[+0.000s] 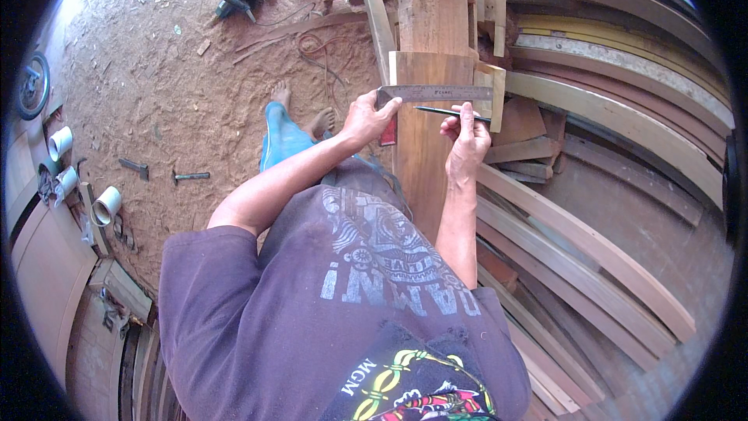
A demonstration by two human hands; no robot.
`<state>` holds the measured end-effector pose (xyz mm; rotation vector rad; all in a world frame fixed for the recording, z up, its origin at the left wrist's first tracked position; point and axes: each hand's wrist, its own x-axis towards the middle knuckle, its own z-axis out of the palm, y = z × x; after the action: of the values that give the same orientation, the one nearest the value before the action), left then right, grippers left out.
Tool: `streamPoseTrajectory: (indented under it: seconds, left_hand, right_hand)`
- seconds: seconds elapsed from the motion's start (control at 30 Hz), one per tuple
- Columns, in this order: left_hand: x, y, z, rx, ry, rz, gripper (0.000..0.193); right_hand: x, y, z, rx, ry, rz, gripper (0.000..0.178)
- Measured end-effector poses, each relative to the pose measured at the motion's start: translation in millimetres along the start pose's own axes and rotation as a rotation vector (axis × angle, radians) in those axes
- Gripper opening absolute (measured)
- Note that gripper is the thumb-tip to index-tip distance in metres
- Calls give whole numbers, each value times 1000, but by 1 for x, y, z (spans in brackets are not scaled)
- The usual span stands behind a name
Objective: The person measures and marks a wooden plank using a metal ruler and a pencil. They repeatedly reposition the ruler and draw lines on the wood, then lift and move the plank within the workshop.
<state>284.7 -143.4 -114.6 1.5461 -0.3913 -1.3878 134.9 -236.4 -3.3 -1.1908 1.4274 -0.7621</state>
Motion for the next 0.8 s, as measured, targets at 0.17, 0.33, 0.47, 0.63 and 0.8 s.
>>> streamPoseTrajectory:
  seconds: [0.17, 0.33, 0.47, 0.63, 0.8]
  left_hand:
    - [-1, -4, 0, 70, 10, 8, 40]
    - [0, -4, 0, 54, 16, 37, 37]
    - [0, -1, 0, 33, -2, -30, 36]
    - [-5, 3, 0, 27, -1, -32, 37]
    - [-6, -1, 1, 22, 18, 27, 37]
  right_hand:
    - [1, -1, 0, -8, 3, 13, 33]
    - [2, 0, -1, -3, -2, 14, 32]
    - [4, 0, 1, 4, -10, 15, 32]
    - [8, -5, 7, 1, -20, 27, 32]
    - [13, -9, 15, 13, -32, 1, 32]
